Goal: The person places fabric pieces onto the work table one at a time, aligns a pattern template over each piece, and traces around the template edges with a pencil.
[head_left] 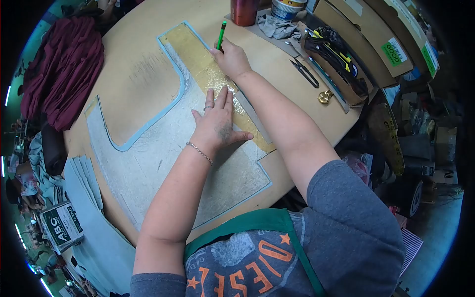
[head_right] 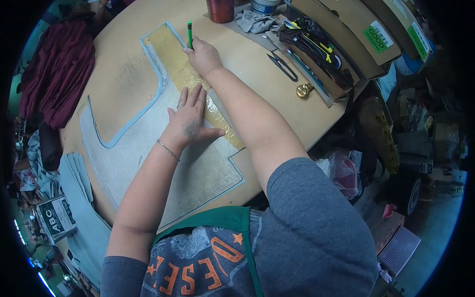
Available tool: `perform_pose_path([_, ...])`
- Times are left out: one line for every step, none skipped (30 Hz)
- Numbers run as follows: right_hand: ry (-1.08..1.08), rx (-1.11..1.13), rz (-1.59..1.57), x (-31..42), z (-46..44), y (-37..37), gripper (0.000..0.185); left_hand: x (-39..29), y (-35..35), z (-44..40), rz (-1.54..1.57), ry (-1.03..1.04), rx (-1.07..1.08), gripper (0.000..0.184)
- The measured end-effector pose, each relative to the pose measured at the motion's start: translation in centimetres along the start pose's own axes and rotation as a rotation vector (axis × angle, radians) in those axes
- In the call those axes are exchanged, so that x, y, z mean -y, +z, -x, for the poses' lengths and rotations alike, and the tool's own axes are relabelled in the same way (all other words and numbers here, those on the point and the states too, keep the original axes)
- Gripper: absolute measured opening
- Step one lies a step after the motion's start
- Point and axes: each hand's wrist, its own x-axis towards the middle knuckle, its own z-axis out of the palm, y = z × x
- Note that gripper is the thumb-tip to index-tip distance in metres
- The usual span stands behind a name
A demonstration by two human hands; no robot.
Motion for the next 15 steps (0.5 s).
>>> perform_pose_path([0.009,0.004,0.009,0.1,0.1,-0.1,0.021,0.1,0.1,0.0,0.004,0.0,-0.01,0.113])
perform_pose_path([0.038,0.026,0.002,-0.1,1.2,-0.8,0.021,0.1,0.2,0.0,0.01,0.004,-0.018,0.113])
perform_pose_path([0.066,0.044,-0.005,0.8,3.4,-2.5,0.022,0.2,0.3,0.0,0.015,0.01,-0.029,0.113])
perform_pose_path([0.048,0.044,0.04,1.2,6.3,-4.3,0.02,0.2,0.3,-0.1,0.014,0.013,-0.027,0.113])
perform_pose_path([0.068,0.084,0.097,1.8,9.6,-6.4,0.018,0.2,0.2,-0.1,0.016,0.011,-0.027,0.112])
perform_pose_path([0.137,0.132,0.044,1.7,13.0,-8.5,0.016,0.2,0.2,0.0,0.021,0.006,-0.026,0.112])
perform_pose_path([0.118,0.117,0.002,2.1,15.7,-10.4,0.016,0.3,0.3,0.1,0.029,0.005,-0.035,0.112])
perform_pose_path([0.1,0.102,-0.041,2.3,17.3,-11.4,0.016,0.3,0.3,0.0,0.036,0.005,-0.042,0.112])
perform_pose_path([0.107,0.127,-0.027,2.5,17.2,-11.5,0.015,0.3,0.4,0.1,0.039,0.006,-0.045,0.112])
perform_pose_path([0.117,0.146,-0.014,2.8,16.5,-11.5,0.015,0.2,0.7,0.2,0.035,0.008,-0.034,0.112])
perform_pose_path([0.116,0.159,-0.002,2.9,15.4,-11.2,0.014,0.1,0.7,0.1,0.026,0.01,-0.034,0.112])
perform_pose_path([0.046,0.112,0.042,2.2,13.8,-9.7,0.015,0.2,0.4,0.0,0.014,0.006,-0.041,0.113])
perform_pose_path([0.045,0.102,0.03,2.0,11.5,-8.5,0.016,0.3,0.3,0.0,0.012,0.009,-0.042,0.113])
perform_pose_path([0.05,0.096,0.018,1.7,9.3,-7.1,0.016,0.3,0.3,0.1,0.012,0.01,-0.036,0.113])
perform_pose_path([0.013,0.067,0.0,1.2,7.0,-5.4,0.017,0.3,0.3,0.1,0.011,0.012,-0.028,0.114])
